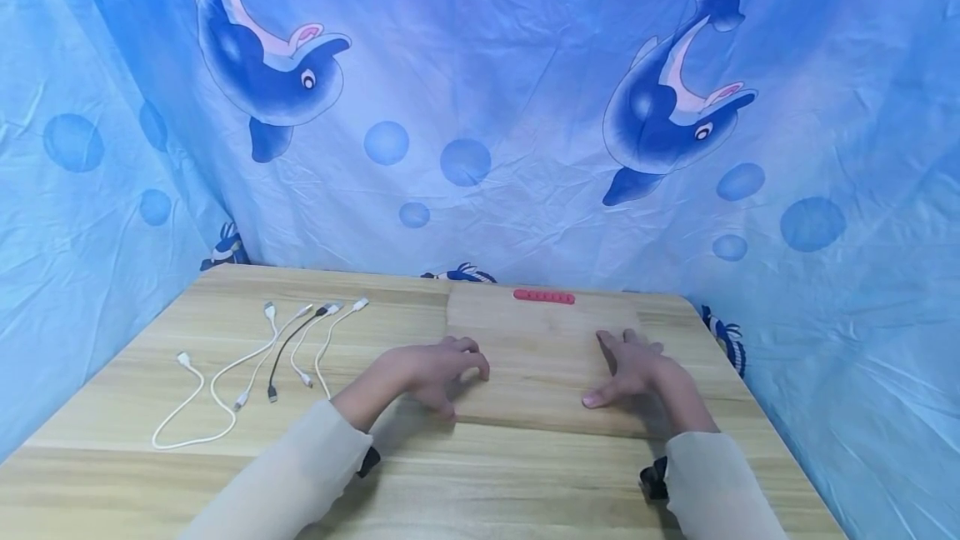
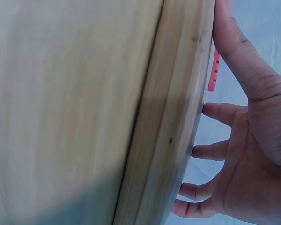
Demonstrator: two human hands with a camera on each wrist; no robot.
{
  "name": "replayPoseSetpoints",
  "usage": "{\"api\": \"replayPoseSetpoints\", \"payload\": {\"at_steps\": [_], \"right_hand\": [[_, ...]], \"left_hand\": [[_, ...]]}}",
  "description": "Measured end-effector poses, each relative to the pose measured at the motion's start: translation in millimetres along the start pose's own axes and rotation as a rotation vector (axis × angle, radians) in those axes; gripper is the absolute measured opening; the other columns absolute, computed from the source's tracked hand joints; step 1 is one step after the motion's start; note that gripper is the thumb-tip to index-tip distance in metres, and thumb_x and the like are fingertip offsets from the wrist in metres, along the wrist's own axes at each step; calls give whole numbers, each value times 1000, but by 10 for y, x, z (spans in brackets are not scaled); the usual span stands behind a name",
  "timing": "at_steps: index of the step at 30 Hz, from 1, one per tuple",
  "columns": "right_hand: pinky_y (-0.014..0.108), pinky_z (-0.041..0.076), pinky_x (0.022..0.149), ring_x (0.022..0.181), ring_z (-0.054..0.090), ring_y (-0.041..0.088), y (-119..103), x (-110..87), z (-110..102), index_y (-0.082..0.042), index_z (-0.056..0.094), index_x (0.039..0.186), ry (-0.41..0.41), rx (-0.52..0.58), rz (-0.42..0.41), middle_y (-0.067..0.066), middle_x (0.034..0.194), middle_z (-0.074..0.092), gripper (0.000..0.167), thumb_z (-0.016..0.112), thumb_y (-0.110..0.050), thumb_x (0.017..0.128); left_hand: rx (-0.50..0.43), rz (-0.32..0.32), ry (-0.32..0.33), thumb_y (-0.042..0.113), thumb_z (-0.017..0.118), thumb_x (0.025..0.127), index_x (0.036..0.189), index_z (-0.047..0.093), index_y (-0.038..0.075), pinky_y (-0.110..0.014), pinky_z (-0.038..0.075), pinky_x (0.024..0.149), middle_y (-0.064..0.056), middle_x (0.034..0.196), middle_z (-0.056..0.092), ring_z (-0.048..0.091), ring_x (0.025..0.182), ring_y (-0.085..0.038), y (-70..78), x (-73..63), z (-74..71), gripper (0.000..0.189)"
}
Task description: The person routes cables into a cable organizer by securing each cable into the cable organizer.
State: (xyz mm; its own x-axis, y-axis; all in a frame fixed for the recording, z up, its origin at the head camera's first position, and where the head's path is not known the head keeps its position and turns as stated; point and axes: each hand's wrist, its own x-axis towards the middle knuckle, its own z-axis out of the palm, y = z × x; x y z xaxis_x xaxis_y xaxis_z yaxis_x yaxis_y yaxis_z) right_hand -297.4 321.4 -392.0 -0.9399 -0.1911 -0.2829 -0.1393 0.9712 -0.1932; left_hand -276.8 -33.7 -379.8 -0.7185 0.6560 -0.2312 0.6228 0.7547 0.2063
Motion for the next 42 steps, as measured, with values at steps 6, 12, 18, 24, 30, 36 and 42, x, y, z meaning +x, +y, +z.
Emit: {"api": "replayPoseSetpoints", "payload": {"at_steps": [6,12,18,24,30,36,42], "right_hand": [[84,25,100,133,19,75,-126,2,5,-5,26,160,-1,23,-20,42,157,17,132,86,-71,63],[83,22,102,135,16,74,-234,13,7,-6,27,161,-13,34,-51,41,159,16,131,87,-69,63],[84,24,100,136,15,74,-341,18,17,-8,29,161,-20,25,-73,38,160,17,132,90,-67,60],[85,24,100,136,13,75,-438,20,42,-8,29,161,-23,39,-115,38,161,17,133,91,-66,59],[85,24,100,136,11,75,-544,32,52,-9,26,162,-31,66,-150,38,162,14,135,91,-66,59],[84,25,100,137,13,74,-670,35,95,-10,28,162,-22,64,-144,36,162,16,134,91,-67,58],[84,23,102,138,13,73,-783,53,135,-13,28,163,-17,55,-145,34,163,15,132,90,-68,59]], "left_hand": [[-38,-27,3,22,95,68,121,62,34,-40,48,100,3,141,48,44,126,-19,-94,-125,-6,64],[-68,-40,12,19,97,65,119,63,33,-41,48,100,2,140,48,44,127,-20,-185,-239,-6,66],[-86,-56,13,11,94,63,120,63,32,-42,48,101,1,143,48,44,130,-22,-276,-352,-4,69],[-107,-50,28,6,94,60,119,64,30,-40,48,99,2,140,49,45,128,-22,-374,-457,8,70],[-137,-62,36,2,93,58,115,64,29,-38,49,93,2,137,50,47,122,-21,-455,-562,-8,70],[-198,-81,34,0,96,56,113,64,28,-39,51,88,0,136,49,47,115,-21,-516,-656,-29,70],[-218,-94,52,1,97,55,112,64,25,-41,49,94,0,134,50,48,118,-21,-605,-752,-17,71]]}}
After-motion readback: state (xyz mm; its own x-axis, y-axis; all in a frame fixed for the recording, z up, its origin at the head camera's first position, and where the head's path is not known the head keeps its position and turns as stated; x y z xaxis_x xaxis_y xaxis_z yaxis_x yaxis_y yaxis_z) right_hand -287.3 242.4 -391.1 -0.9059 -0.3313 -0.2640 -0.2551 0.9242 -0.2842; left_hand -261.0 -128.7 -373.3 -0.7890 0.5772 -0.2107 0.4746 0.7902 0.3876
